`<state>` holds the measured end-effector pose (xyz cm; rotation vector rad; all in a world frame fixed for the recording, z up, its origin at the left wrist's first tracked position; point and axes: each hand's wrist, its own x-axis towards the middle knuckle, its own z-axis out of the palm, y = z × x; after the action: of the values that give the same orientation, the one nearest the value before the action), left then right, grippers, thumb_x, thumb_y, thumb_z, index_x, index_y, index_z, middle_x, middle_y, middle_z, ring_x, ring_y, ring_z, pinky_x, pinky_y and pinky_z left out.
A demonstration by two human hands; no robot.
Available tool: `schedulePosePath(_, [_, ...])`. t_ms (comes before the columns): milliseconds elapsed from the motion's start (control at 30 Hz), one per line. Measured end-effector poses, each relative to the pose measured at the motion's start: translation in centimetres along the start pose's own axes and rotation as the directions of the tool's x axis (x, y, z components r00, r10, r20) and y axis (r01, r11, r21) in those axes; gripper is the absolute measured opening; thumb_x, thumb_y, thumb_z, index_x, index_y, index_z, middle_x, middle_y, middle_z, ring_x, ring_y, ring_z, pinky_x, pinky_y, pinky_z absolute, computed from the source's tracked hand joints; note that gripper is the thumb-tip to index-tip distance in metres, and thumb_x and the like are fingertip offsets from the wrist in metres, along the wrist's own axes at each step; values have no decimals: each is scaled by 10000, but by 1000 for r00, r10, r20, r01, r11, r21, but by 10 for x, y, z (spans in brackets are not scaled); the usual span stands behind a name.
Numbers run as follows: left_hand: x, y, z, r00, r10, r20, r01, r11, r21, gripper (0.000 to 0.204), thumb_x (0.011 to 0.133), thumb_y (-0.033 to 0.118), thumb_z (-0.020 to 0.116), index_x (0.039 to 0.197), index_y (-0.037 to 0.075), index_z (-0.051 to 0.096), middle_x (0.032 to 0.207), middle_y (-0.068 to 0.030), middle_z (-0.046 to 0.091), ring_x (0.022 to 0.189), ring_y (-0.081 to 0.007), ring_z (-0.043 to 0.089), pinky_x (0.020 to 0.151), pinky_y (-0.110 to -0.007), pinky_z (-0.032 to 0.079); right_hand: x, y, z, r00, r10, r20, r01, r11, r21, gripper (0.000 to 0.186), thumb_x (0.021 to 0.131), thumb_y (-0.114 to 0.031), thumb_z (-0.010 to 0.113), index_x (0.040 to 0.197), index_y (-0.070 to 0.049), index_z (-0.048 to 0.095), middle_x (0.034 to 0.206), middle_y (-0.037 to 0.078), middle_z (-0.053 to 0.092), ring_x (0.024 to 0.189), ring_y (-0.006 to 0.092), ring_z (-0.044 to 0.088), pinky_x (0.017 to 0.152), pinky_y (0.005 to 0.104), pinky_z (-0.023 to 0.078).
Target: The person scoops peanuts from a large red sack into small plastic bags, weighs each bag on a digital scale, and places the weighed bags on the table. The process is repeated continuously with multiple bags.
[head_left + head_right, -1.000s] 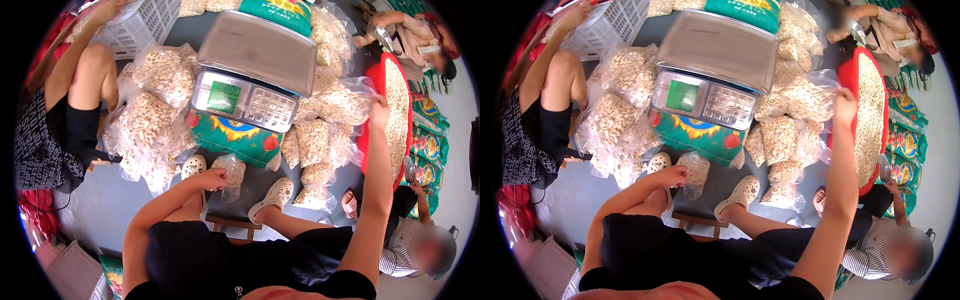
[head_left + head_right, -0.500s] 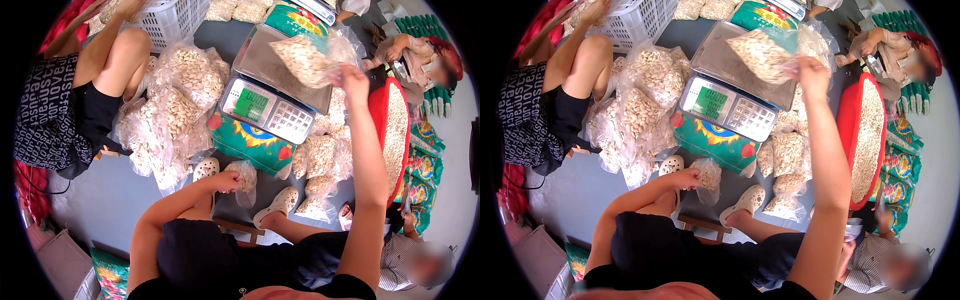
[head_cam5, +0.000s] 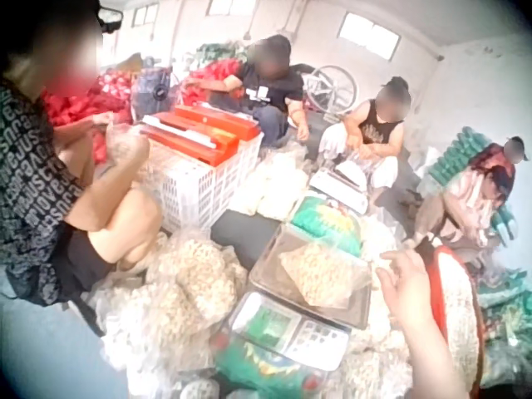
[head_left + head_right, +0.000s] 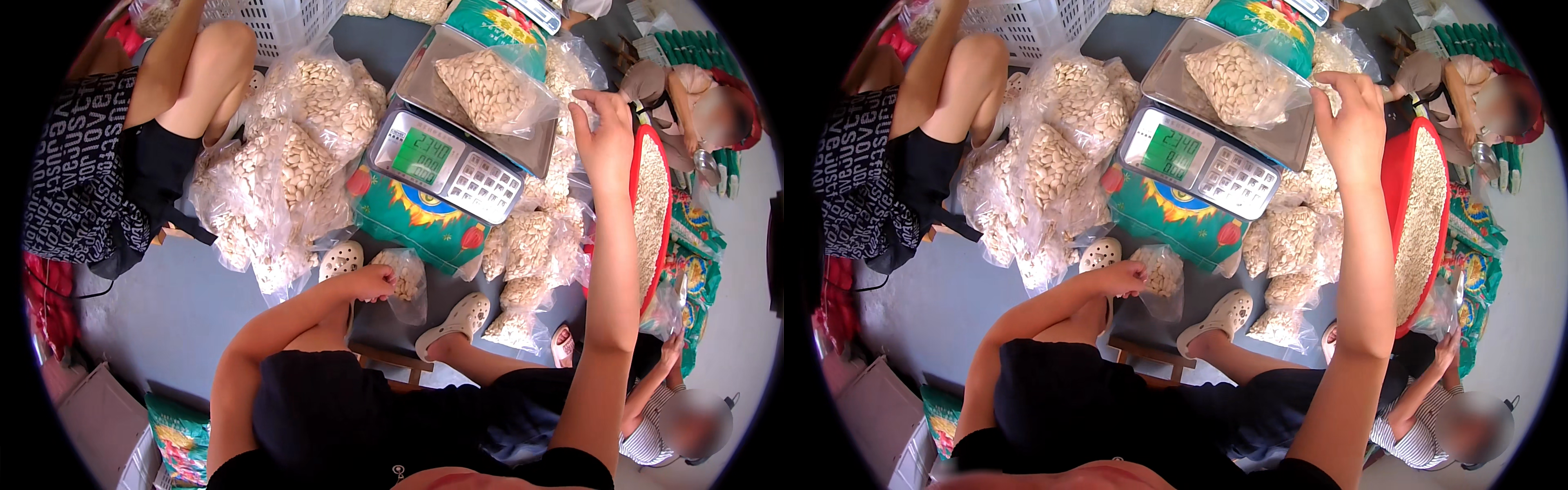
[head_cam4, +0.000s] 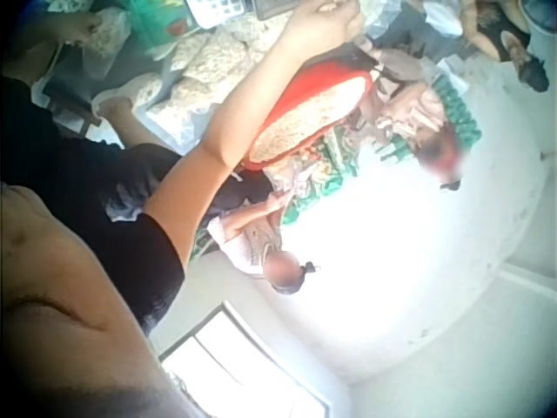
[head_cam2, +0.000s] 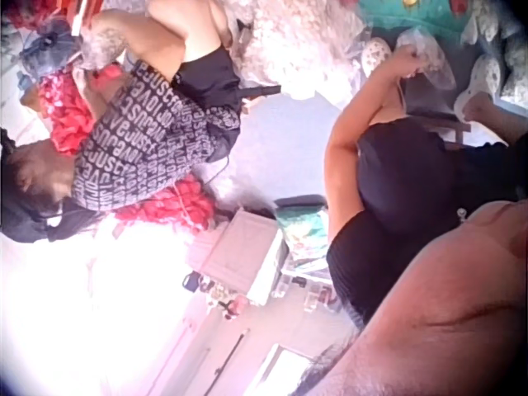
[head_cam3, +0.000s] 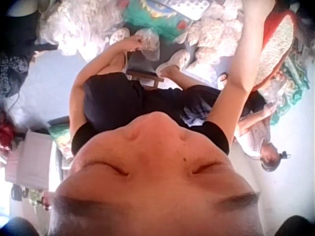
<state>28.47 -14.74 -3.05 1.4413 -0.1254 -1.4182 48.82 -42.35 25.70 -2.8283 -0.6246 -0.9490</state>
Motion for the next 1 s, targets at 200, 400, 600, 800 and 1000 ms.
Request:
schedulePosePath(200, [9,-17,1,998,57,-32,-58,998,-21,132,761,186,567,808,100,477,660,-29,559,490,-122,513,375,-259,362,5,-21,8,953,-65,295,36,994,104,137,783,-77,627,916,-94,600,845,99,639,793,306,619,673,363,487])
schedulePosePath(400, [5,-16,-1,1000,10,-30,-11,999,-36,130,769,173,566,809,95,470,667,-38,554,520,-123,514,416,-263,374,8,-24,30,838,353,417,-237,922,-305,156,819,-98,509,970,-72,540,801,176,648,779,354,637,677,430,502])
schedulePosePath(600, [-2,-11,-4,1000,-13,-19,12,999,-48,138,783,156,570,826,72,469,681,-60,551,537,-116,507,469,-260,406,16,-44,37,773,190,605,-18,960,-279,159,802,-75,482,906,-39,597,847,181,650,822,347,636,718,430,505])
schedulePosePath(800, [-5,-7,-5,1000,16,-18,-17,997,-72,133,787,158,574,827,67,484,669,-60,556,514,-114,502,463,-262,404,16,-65,59,806,-190,560,214,976,23,194,759,-64,519,919,-9,612,878,179,645,860,342,622,733,412,500])
schedulePosePath(1000, [-9,-15,-8,999,30,-40,-33,995,-90,137,790,170,572,813,70,482,661,-55,557,514,-118,509,455,-265,406,36,-48,58,427,221,877,-103,975,-196,774,553,-433,774,1063,99,538,990,249,617,944,368,602,830,401,472])
